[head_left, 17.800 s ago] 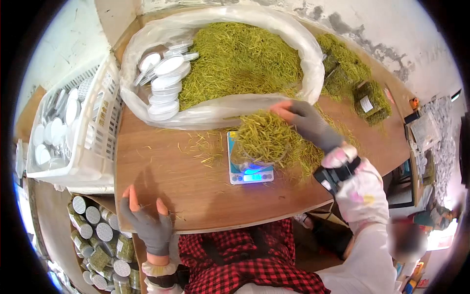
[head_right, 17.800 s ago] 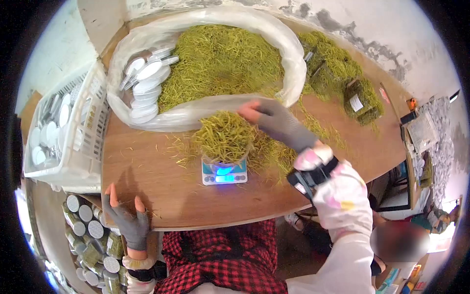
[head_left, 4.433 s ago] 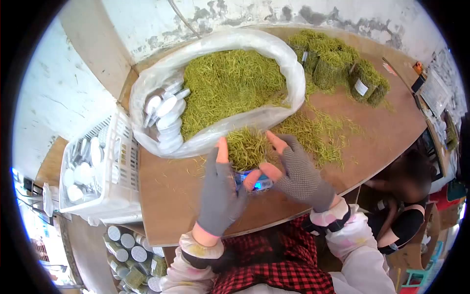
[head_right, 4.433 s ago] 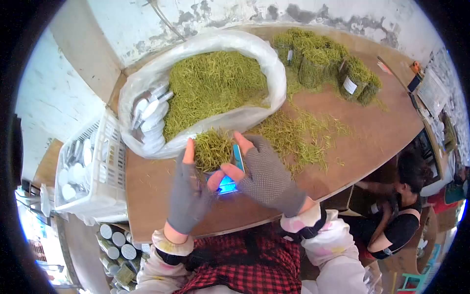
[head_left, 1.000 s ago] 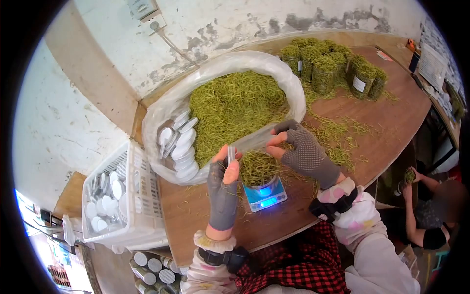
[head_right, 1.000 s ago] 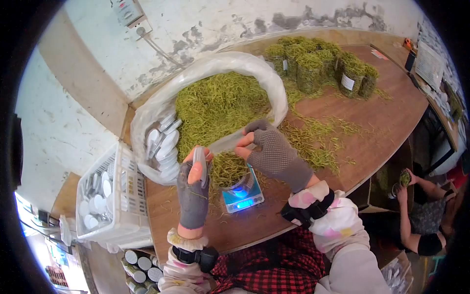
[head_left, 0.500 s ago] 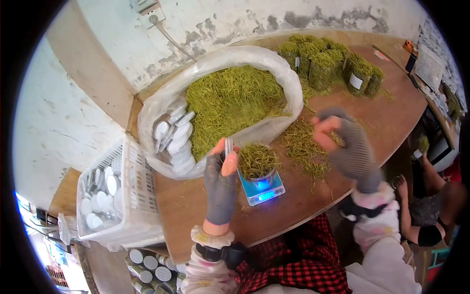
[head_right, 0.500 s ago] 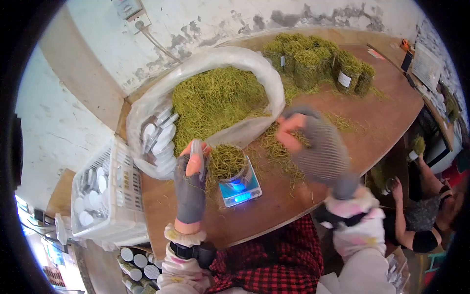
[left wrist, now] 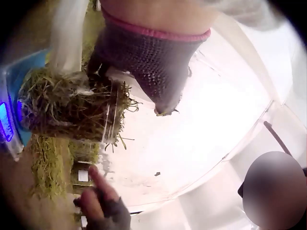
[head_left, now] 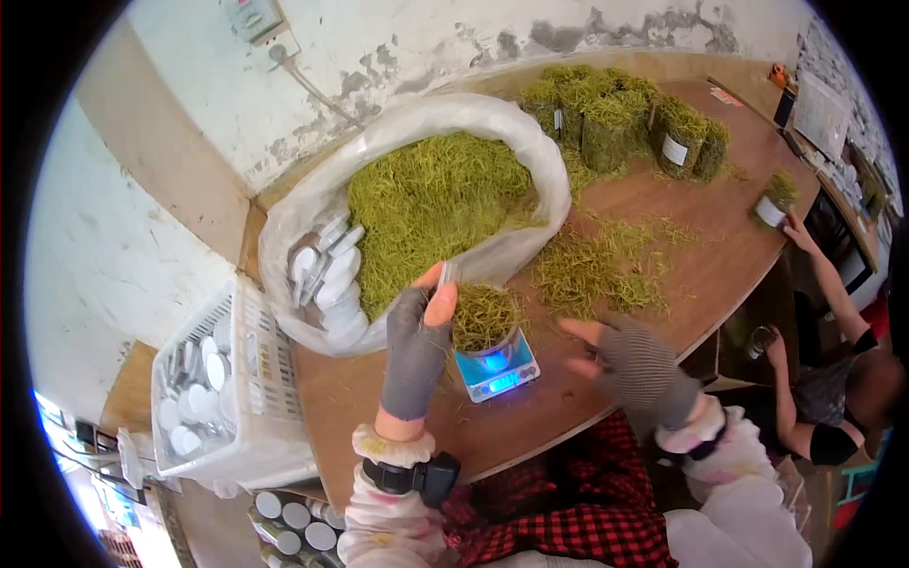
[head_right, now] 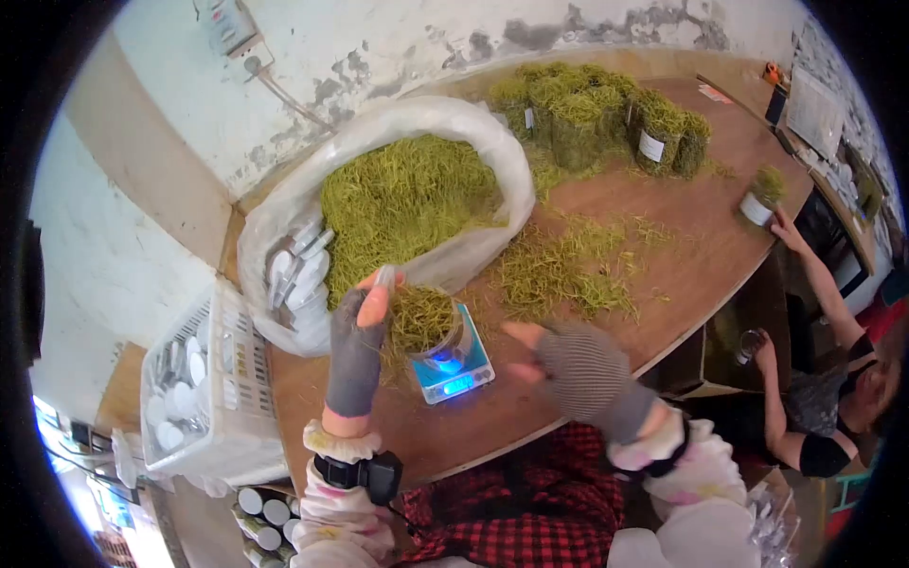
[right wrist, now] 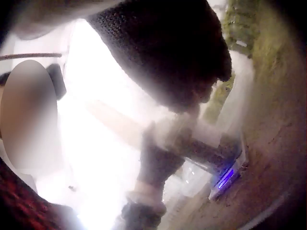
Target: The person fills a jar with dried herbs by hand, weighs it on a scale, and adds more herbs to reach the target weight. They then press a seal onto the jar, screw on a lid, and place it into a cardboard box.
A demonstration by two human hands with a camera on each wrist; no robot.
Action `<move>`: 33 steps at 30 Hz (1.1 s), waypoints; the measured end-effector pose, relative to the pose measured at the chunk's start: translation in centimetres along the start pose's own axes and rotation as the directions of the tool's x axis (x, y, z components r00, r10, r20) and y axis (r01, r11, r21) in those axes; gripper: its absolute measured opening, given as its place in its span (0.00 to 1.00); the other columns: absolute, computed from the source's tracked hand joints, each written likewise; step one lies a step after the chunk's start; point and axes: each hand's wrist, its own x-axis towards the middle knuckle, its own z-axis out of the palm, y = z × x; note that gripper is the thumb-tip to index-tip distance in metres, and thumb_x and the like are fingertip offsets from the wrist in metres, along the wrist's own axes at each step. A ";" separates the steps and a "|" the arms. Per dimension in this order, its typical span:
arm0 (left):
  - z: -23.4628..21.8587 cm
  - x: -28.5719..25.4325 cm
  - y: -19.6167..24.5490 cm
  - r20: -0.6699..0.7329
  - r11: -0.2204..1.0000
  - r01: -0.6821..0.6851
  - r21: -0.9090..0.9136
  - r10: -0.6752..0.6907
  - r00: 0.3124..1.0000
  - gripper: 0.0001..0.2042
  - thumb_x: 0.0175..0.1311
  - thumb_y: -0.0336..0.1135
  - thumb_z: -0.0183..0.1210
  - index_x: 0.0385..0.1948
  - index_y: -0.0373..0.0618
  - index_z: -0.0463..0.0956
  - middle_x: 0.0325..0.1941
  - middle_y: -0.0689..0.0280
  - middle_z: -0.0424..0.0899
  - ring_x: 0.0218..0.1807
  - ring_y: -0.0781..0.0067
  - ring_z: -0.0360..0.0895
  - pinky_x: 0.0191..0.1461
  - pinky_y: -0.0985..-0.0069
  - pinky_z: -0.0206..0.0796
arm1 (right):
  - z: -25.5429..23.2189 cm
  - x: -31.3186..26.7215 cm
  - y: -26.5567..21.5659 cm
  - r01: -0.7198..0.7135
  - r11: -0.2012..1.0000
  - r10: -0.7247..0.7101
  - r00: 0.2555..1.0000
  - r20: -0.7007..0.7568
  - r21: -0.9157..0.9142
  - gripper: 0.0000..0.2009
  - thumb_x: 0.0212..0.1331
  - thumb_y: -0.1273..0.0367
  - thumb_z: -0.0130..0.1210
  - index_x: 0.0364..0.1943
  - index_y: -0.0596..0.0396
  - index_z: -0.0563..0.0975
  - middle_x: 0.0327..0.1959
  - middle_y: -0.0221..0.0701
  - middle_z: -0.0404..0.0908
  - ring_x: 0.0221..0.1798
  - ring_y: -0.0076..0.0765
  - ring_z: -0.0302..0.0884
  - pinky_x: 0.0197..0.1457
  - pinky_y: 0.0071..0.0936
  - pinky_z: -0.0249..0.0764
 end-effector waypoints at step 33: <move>0.0 -0.9 -1.8 0.118 0.882 -0.331 0.336 0.309 0.944 0.25 0.75 0.41 0.61 0.69 0.37 0.71 0.62 0.55 0.76 0.59 0.62 0.76 0.63 0.66 0.70 | 7.4 5.8 -1.9 0.229 0.929 -0.120 0.930 -0.346 0.293 0.18 0.65 0.62 0.63 0.58 0.46 0.84 0.41 0.42 0.78 0.41 0.49 0.79 0.46 0.43 0.78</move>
